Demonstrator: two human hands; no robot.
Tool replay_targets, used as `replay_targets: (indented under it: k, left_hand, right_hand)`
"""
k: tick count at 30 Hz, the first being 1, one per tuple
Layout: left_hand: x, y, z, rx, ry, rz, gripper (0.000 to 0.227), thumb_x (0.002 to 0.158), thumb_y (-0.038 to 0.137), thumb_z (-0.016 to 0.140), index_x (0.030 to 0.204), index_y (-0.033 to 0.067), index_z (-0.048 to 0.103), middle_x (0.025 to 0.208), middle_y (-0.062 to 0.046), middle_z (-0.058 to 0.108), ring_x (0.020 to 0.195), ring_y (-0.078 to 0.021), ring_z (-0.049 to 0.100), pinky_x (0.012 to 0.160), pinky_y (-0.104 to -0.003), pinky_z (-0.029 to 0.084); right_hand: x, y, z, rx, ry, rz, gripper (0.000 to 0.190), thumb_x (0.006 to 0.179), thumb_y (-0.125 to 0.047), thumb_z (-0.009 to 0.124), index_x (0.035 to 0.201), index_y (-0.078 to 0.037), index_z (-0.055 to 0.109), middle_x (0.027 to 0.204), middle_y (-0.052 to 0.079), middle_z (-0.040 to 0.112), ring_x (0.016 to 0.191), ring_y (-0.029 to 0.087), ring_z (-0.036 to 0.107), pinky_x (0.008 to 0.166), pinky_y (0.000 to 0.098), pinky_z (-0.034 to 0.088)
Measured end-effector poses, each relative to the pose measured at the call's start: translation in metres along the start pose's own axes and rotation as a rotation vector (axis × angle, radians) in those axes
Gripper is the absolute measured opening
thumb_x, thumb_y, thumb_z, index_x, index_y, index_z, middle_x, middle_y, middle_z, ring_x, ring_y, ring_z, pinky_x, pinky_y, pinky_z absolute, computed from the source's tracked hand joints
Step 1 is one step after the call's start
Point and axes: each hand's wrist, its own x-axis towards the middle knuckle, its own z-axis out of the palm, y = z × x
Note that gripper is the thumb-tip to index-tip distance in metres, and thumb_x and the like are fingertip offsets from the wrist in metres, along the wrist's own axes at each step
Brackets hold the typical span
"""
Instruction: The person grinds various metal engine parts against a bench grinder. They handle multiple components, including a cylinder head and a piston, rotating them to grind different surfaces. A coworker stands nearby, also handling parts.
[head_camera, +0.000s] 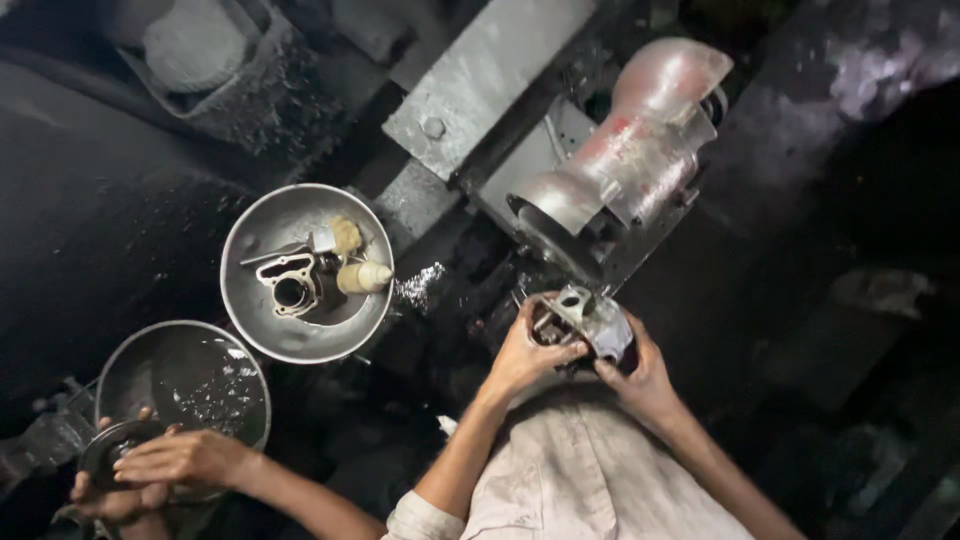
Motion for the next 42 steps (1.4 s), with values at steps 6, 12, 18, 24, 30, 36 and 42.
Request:
replay_targets:
  k: [6, 12, 18, 24, 30, 36, 42]
  left_hand:
    - [0.016, -0.043, -0.018, -0.229, 0.042, -0.111, 0.064, 0.088, 0.009, 0.08, 0.145, 0.0019, 0.051, 0.122, -0.011, 0.067, 0.101, -0.0172, 0.067, 0.081, -0.029, 0.056]
    - [0.036, -0.084, -0.023, -0.338, 0.149, -0.156, 0.055, 0.094, 0.013, 0.069, 0.145, 0.0106, 0.05, 0.125, -0.006, 0.067, 0.099, -0.0169, 0.069, 0.069, -0.03, 0.06]
    - [0.061, -0.091, -0.016, -0.395, 0.092, -0.129, 0.055, 0.098, 0.011, 0.065, 0.15, 0.0101, 0.048, 0.134, -0.01, 0.064, 0.108, -0.0202, 0.068, 0.074, -0.033, 0.061]
    - [0.069, -0.095, -0.003, -0.571, 0.001, -0.122, 0.057, 0.099, 0.007, 0.063, 0.152, 0.0092, 0.042, 0.135, -0.011, 0.061, 0.111, -0.025, 0.067, 0.079, -0.038, 0.064]
    - [0.072, -0.101, 0.009, -0.568, -0.061, -0.038, 0.066, 0.094, 0.008, 0.069, 0.153, 0.0056, 0.039, 0.135, -0.011, 0.061, 0.113, -0.0241, 0.066, 0.084, -0.039, 0.062]
    - [0.079, -0.106, 0.02, -0.67, -0.13, 0.03, 0.073, 0.086, 0.016, 0.082, 0.147, 0.0043, 0.043, 0.132, -0.012, 0.062, 0.114, -0.0242, 0.067, 0.089, -0.039, 0.063]
    - [0.088, -0.122, 0.03, -0.718, -0.16, 0.055, 0.061, 0.084, 0.006, 0.081, 0.136, 0.0034, 0.05, 0.125, -0.009, 0.064, 0.112, -0.022, 0.068, 0.087, -0.04, 0.062]
  right_hand:
    - [0.027, 0.028, 0.012, 0.192, 0.063, 0.431, 0.057, 0.092, -0.02, 0.074, 0.139, 0.006, 0.057, 0.121, 0.014, 0.067, 0.108, 0.015, 0.059, 0.088, 0.0317, 0.054]
    - [0.045, 0.045, 0.024, 0.098, 0.145, 0.285, 0.061, 0.088, -0.017, 0.08, 0.136, 0.011, 0.053, 0.125, 0.015, 0.064, 0.112, 0.015, 0.059, 0.091, 0.0297, 0.054]
    - [0.049, 0.033, 0.01, -0.008, 0.149, 0.237, 0.046, 0.089, -0.016, 0.078, 0.127, 0.007, 0.064, 0.112, 0.011, 0.07, 0.102, 0.013, 0.061, 0.089, 0.0289, 0.054]
    - [0.055, 0.021, -0.004, -0.117, 0.15, 0.158, 0.044, 0.087, -0.013, 0.081, 0.124, 0.004, 0.065, 0.112, 0.012, 0.073, 0.102, 0.014, 0.064, 0.092, 0.0294, 0.053]
    - [0.05, 0.015, -0.023, -0.136, 0.137, 0.17, 0.05, 0.086, -0.013, 0.081, 0.128, 0.005, 0.062, 0.116, 0.014, 0.071, 0.107, 0.015, 0.063, 0.093, 0.0297, 0.053]
    - [0.047, 0.0, -0.032, -0.027, 0.173, 0.11, 0.063, 0.084, -0.018, 0.083, 0.136, 0.005, 0.054, 0.13, 0.014, 0.06, 0.118, 0.013, 0.057, 0.09, 0.0299, 0.055]
    - [0.042, -0.02, -0.04, -0.302, 0.136, -0.073, 0.062, 0.082, -0.014, 0.085, 0.136, 0.002, 0.06, 0.124, 0.013, 0.069, 0.116, 0.017, 0.064, 0.101, 0.0333, 0.05]
